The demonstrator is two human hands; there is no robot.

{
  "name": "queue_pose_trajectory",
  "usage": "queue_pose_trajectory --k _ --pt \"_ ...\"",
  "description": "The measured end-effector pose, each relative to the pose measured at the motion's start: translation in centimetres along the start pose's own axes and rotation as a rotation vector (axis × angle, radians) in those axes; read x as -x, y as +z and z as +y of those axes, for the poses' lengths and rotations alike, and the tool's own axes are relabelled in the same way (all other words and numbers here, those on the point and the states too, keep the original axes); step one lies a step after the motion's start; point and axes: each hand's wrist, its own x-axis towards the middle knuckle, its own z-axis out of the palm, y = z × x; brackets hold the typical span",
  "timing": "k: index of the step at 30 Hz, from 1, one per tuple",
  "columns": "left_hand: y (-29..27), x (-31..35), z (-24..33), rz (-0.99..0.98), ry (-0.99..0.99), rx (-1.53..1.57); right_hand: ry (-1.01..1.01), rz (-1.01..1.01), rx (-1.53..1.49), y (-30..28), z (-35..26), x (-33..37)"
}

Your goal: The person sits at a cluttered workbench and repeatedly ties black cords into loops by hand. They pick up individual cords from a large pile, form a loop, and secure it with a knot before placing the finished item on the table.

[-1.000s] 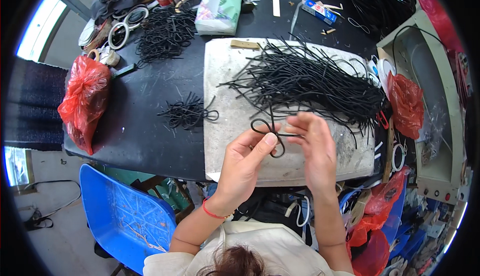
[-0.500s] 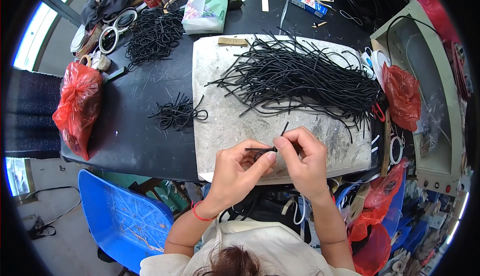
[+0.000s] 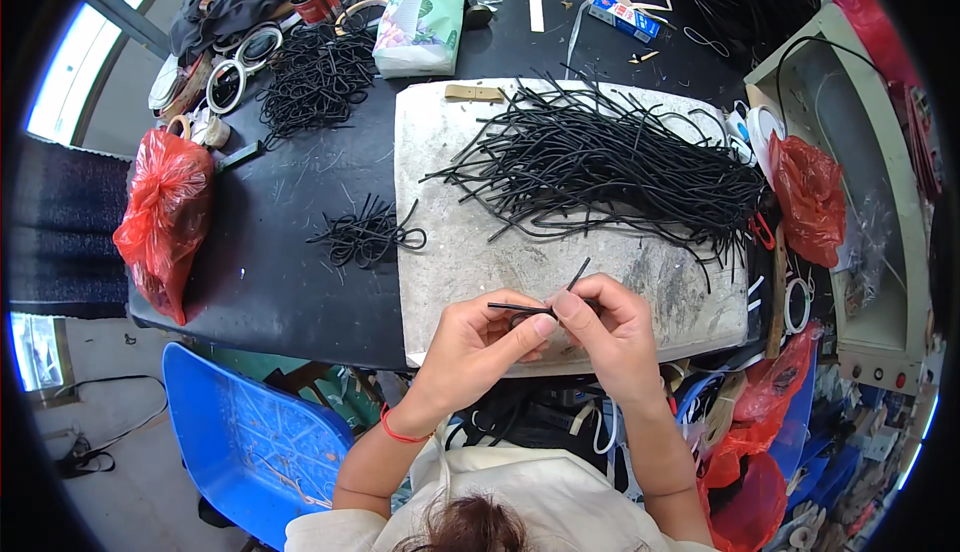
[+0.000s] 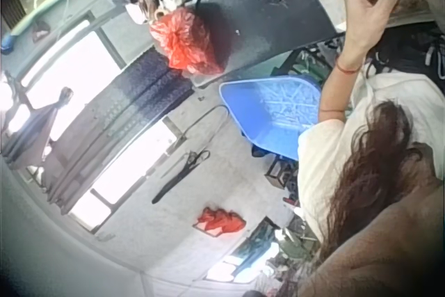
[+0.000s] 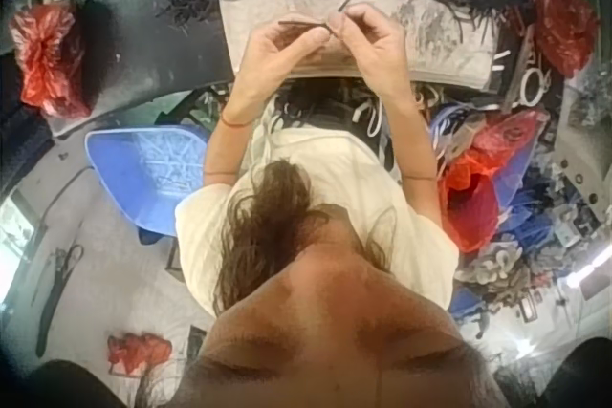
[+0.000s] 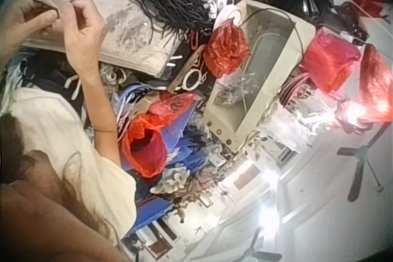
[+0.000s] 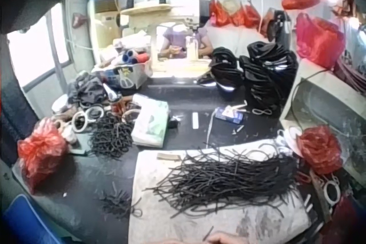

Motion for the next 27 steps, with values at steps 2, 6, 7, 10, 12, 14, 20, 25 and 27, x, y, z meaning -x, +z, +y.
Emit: queue_pose_trajectory --k 2,6,7,10,12,14,20,25,27 --pt "0.1 0.0 -0.1 0.007 0.057 -0.067 -0.024 0.033 -0.010 0.4 0.1 0.2" --pt "1.2 0.6 -1.2 0.197 0.519 -0.759 -0.061 0.169 0.175 1.1 0.7 0.1" --pt "1.4 0.6 -1.2 0.277 0.688 -1.059 -0.059 0.172 0.183 1.2 0.9 0.0" --pt "-0.3 0.8 0.0 0.345 0.593 -0.906 -0.089 0.112 0.301 1.0 0.6 -0.3" --pt "-3.4 0.5 1.0 0.490 0.472 -0.758 -0.427 0.248 0.659 -0.6 0.5 -2.3" --pt "-7.2 0.4 2.0 0.688 0.381 -0.840 -0.621 0.352 0.920 -1.8 0.2 -4.0" --pt "-5.0 -0.4 3.3 0.970 0.832 -1.323 -0.776 0.389 1.143 -1.9 1.2 -7.0" --pt "0.1 -1.6 1.7 0.362 0.844 -1.184 -0.887 0.189 1.132 -0.8 -0.7 -2.8" --pt "0.1 -1.7 0.6 0.206 0.728 -0.982 -0.868 0.178 1.070 -0.8 -1.2 -1.6"
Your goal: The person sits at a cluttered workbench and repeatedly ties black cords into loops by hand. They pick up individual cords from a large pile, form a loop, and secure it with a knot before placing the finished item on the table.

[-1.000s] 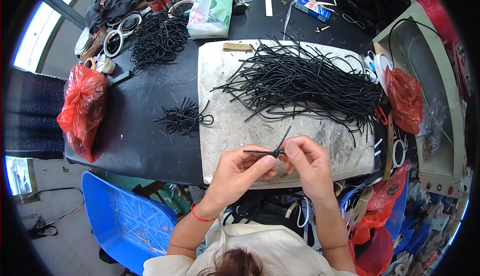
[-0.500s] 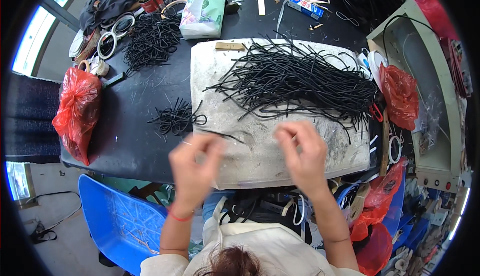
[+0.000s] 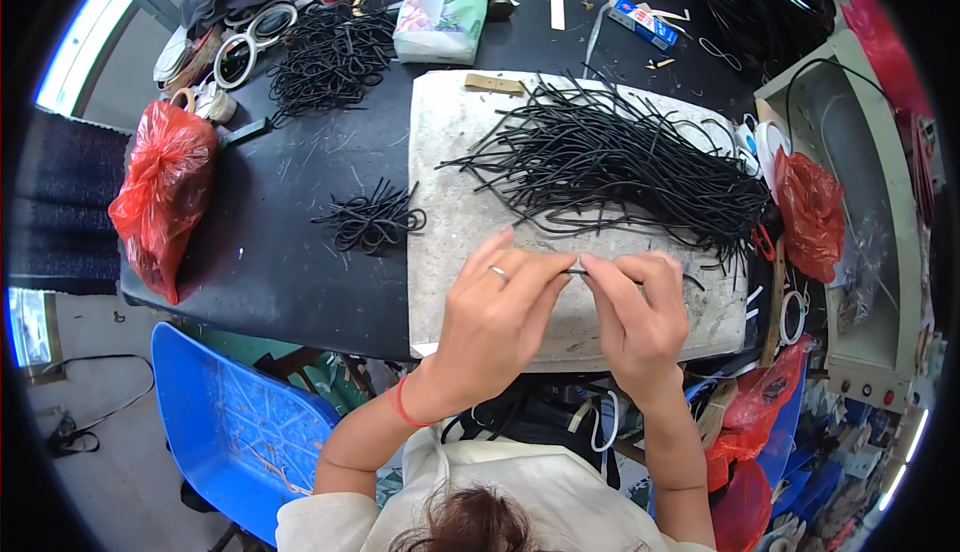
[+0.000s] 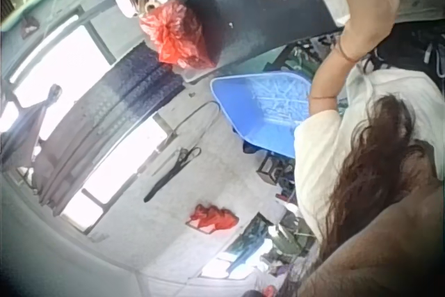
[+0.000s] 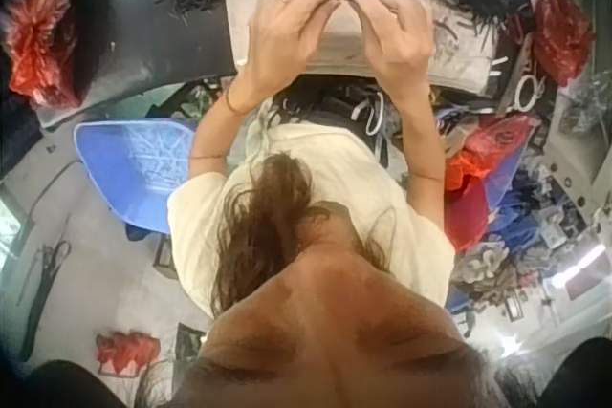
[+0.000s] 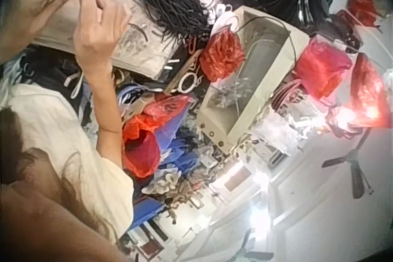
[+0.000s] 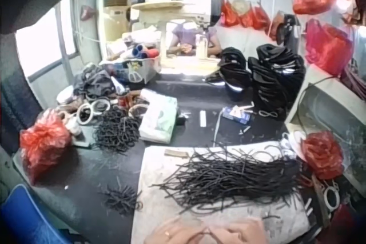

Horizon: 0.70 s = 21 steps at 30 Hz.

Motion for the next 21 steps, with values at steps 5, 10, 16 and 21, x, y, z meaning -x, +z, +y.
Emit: queue_pose_trajectory --k 5,10,16,21 --pt "-1.3 1.0 0.3 -0.179 -0.446 0.641 0.092 0.078 -0.035 -1.5 -0.2 -0.4" --pt "-1.8 0.8 1.0 -0.265 -0.756 0.959 0.275 0.176 -0.078 -2.0 0.6 -1.0" --pt "0.0 1.0 0.4 -0.121 -0.839 1.151 0.329 0.119 -0.199 0.5 -1.9 -0.7" --pt "0.7 1.0 0.0 0.076 -0.790 1.216 0.275 -0.033 -0.265 1.1 -2.5 0.1"
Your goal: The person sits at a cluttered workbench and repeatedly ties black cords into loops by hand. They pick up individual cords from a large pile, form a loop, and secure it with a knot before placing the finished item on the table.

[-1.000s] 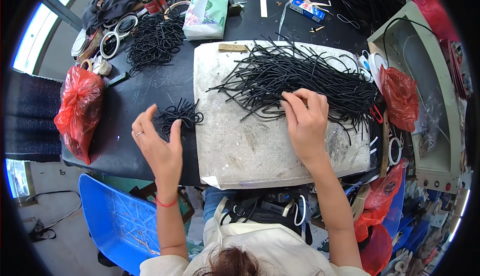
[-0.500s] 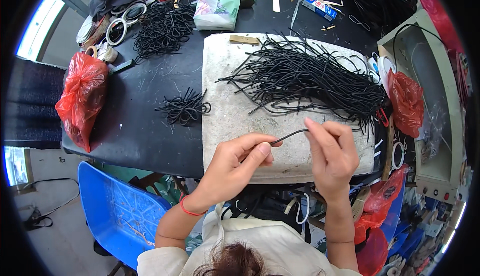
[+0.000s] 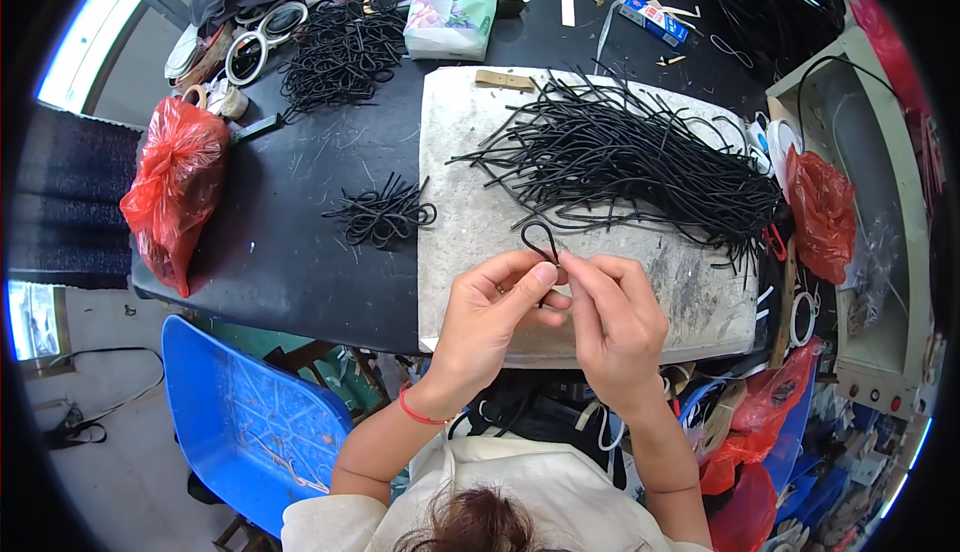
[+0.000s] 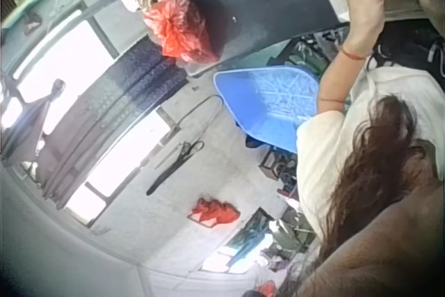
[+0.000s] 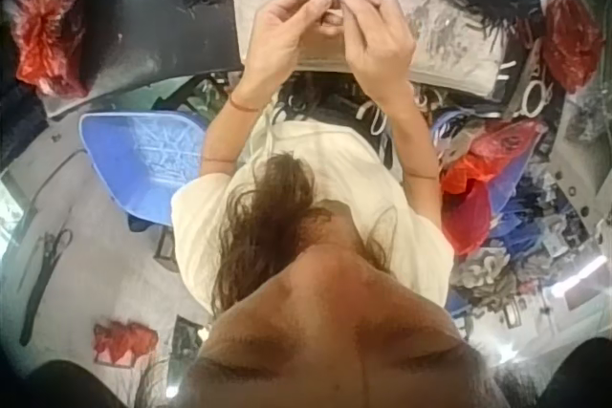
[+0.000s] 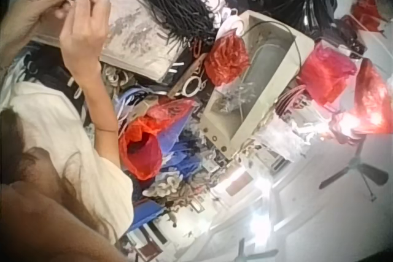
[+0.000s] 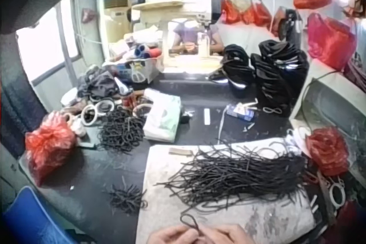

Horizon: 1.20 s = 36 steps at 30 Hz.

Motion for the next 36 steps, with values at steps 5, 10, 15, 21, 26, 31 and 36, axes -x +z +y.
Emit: queue_pose_trajectory --k 5,10,15,21,26,31,36 --pt "-0.4 0.2 -0.2 -0.015 0.023 -0.063 -0.057 -0.030 -0.014 -0.2 0.5 -0.1" --pt "-0.2 0.1 -0.2 0.040 0.151 0.061 0.128 -0.135 -0.152 -1.1 0.1 0.1" --pt "-1.5 -0.5 1.2 -0.051 -0.163 0.110 -0.069 -0.049 0.062 -1.9 1.2 0.1" --pt "-1.0 0.0 0.9 -0.141 -0.177 -0.076 -0.228 -0.068 0.092 -1.4 1.2 -0.4" --pt "-0.6 0.3 1.6 -0.034 -0.042 -0.208 -0.184 -0.106 0.215 -2.6 1.4 -0.3" --pt "-1.4 0.3 1.8 -0.328 0.451 -1.193 -0.331 -0.308 0.241 -4.6 -1.1 -1.5" --pt "-0.4 1.5 2.5 -0.245 -0.027 -0.159 -0.022 -0.288 -0.032 -3.3 1.3 -1.8"
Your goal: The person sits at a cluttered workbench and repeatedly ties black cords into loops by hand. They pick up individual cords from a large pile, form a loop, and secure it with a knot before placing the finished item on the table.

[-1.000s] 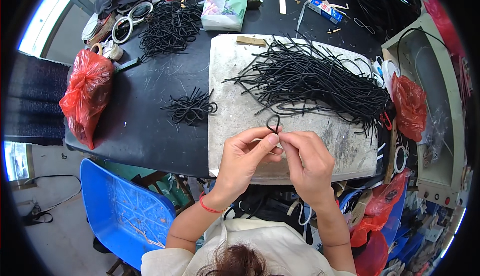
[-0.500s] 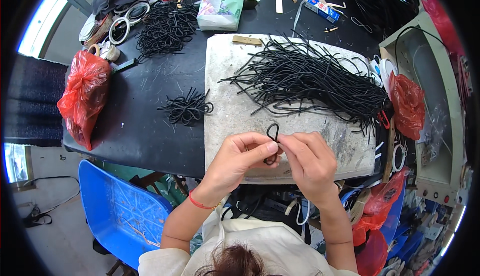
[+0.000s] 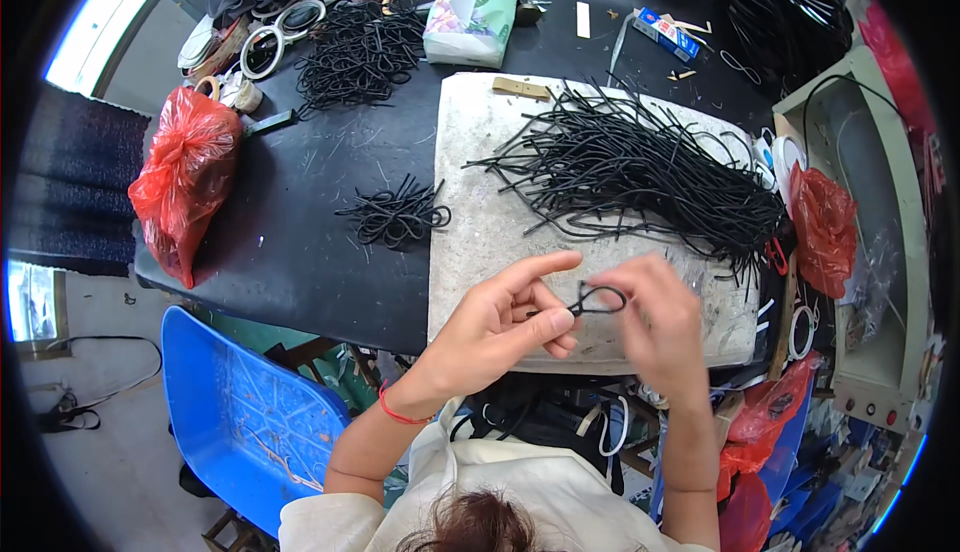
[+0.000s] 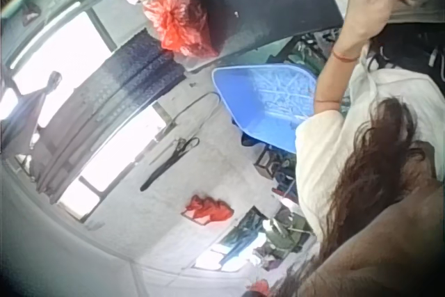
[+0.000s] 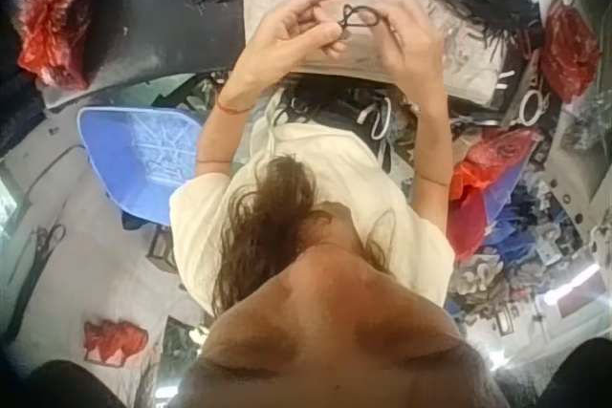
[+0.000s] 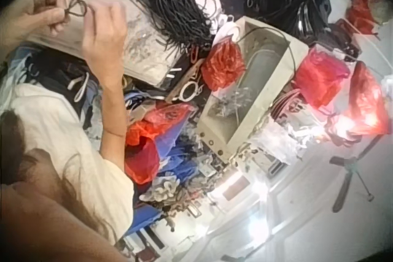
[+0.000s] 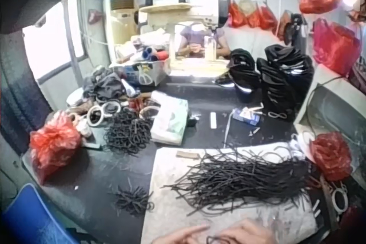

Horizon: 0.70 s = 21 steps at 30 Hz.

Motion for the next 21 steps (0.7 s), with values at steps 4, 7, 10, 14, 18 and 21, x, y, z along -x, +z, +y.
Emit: queue_pose_trajectory --k 4,7,10,14,18,21 --pt "-0.5 -0.7 -1.2 0.106 0.059 -0.059 0.059 0.033 -0.088 1.9 -0.9 1.5" --pt "-0.7 -0.8 -2.1 0.164 0.124 -0.169 0.298 0.011 -0.353 1.8 -2.3 2.0" --pt "-0.5 -0.9 -2.3 0.176 0.148 -0.113 0.443 -0.002 -0.852 2.4 -1.8 2.0" --pt "0.1 -0.9 -2.3 0.268 0.180 -0.029 0.503 0.046 -0.873 2.7 -1.2 2.3" --pt "0.9 -0.8 -3.1 0.333 0.236 0.005 0.482 0.200 -0.638 3.6 -1.3 2.0" --pt "1.3 -0.8 -3.6 0.373 0.321 -0.096 0.532 0.246 -0.670 4.0 -1.5 1.8"
